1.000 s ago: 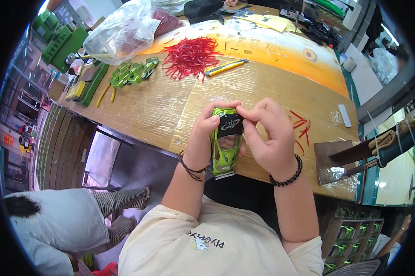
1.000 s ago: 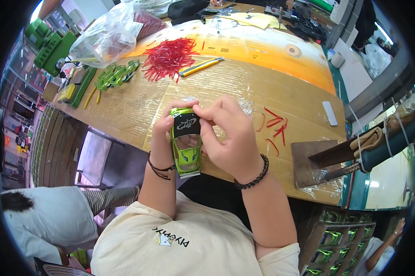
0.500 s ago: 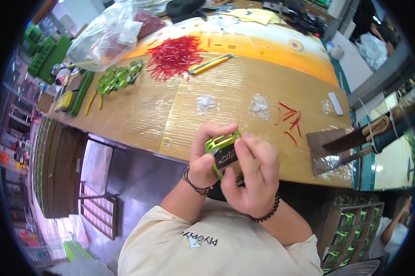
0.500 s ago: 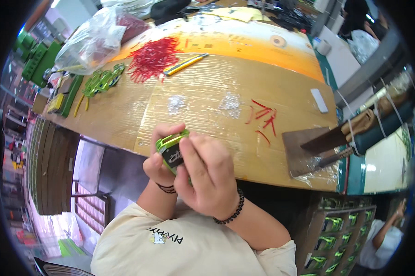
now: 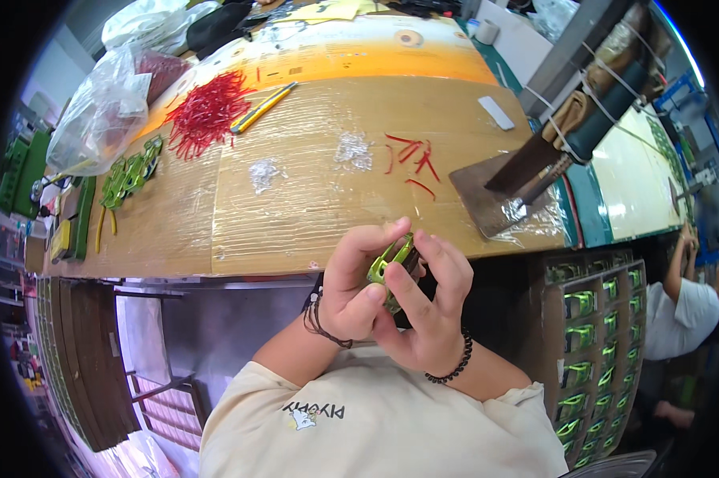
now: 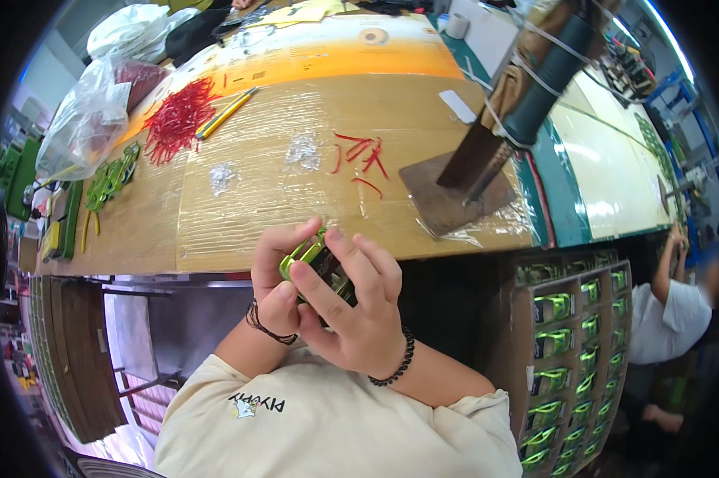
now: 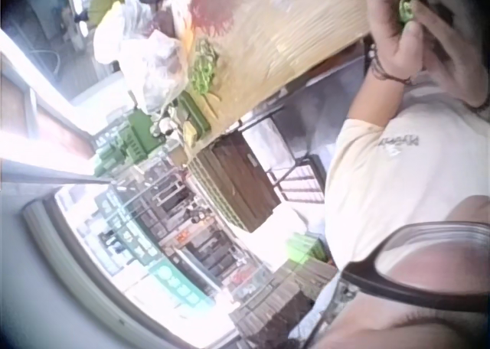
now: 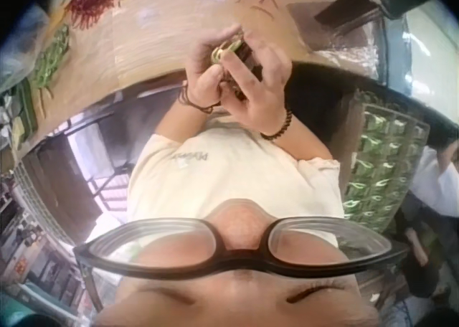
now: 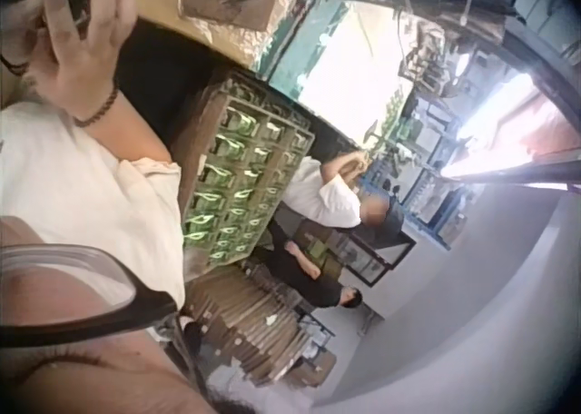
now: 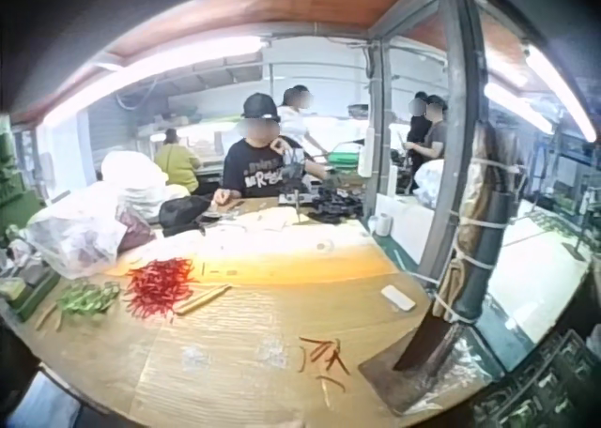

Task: Assembling and applying stickers to green toy car shells on a production line.

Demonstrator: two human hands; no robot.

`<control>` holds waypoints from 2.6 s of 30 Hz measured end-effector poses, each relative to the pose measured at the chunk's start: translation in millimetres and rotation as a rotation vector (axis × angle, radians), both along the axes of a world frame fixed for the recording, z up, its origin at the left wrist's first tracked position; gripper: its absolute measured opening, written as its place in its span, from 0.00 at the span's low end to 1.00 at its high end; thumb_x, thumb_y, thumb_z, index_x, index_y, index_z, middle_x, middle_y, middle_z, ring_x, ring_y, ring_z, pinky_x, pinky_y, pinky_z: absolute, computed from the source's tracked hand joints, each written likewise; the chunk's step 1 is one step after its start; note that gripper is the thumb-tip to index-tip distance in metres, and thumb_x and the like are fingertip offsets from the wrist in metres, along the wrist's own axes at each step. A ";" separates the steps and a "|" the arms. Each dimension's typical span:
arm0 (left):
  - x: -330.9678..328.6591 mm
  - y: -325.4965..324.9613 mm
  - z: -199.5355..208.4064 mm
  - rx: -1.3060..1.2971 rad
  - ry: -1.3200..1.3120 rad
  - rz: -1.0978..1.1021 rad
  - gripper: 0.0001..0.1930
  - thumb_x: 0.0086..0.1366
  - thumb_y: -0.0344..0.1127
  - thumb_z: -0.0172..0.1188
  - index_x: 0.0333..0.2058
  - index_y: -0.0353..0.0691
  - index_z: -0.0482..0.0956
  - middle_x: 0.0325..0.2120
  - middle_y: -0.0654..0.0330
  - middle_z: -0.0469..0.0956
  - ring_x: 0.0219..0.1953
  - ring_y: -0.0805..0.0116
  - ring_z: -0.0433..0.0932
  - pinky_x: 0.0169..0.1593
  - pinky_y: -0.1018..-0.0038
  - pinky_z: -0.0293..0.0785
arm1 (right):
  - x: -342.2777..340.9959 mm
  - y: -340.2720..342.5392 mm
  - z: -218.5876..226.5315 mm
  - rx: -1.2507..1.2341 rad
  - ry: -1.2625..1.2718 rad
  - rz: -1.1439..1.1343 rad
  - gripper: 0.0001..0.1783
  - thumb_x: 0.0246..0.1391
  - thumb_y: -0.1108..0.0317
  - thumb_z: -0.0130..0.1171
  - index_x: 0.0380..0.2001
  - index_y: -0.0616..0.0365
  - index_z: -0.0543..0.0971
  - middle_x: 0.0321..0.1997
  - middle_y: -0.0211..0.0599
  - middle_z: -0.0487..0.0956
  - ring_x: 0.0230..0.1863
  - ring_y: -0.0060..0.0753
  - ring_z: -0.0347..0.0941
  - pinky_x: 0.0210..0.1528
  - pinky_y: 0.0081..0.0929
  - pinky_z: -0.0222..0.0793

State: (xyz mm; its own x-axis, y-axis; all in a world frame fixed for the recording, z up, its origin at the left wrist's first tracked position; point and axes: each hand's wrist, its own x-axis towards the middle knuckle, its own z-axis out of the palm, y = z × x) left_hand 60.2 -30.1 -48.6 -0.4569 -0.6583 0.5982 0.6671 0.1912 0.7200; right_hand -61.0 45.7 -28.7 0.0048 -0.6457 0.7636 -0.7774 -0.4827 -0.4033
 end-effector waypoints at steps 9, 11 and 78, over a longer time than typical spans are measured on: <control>-25.5 35.3 6.7 0.103 -0.676 -0.091 0.26 0.69 0.27 0.48 0.65 0.31 0.57 0.57 0.52 0.68 0.58 0.70 0.68 0.61 0.72 0.65 | -32.7 54.1 -29.1 0.307 -0.483 0.134 0.41 0.45 0.83 0.68 0.64 0.54 0.67 0.70 0.50 0.59 0.62 0.46 0.67 0.57 0.36 0.73; -35.4 35.2 9.8 0.115 -0.732 -0.157 0.28 0.69 0.23 0.47 0.67 0.33 0.55 0.57 0.52 0.68 0.59 0.71 0.67 0.61 0.74 0.63 | -38.8 65.4 -31.5 0.430 -0.899 0.158 0.41 0.49 0.85 0.64 0.66 0.55 0.63 0.71 0.45 0.58 0.64 0.39 0.66 0.59 0.31 0.73; -74.0 -5.8 24.6 0.253 -0.442 -0.155 0.36 0.70 0.37 0.58 0.69 0.40 0.49 0.62 0.52 0.62 0.47 0.72 0.74 0.52 0.73 0.72 | -79.9 11.5 14.8 0.319 -2.092 0.615 0.24 0.72 0.55 0.37 0.62 0.56 0.66 0.59 0.37 0.75 0.58 0.34 0.74 0.58 0.35 0.74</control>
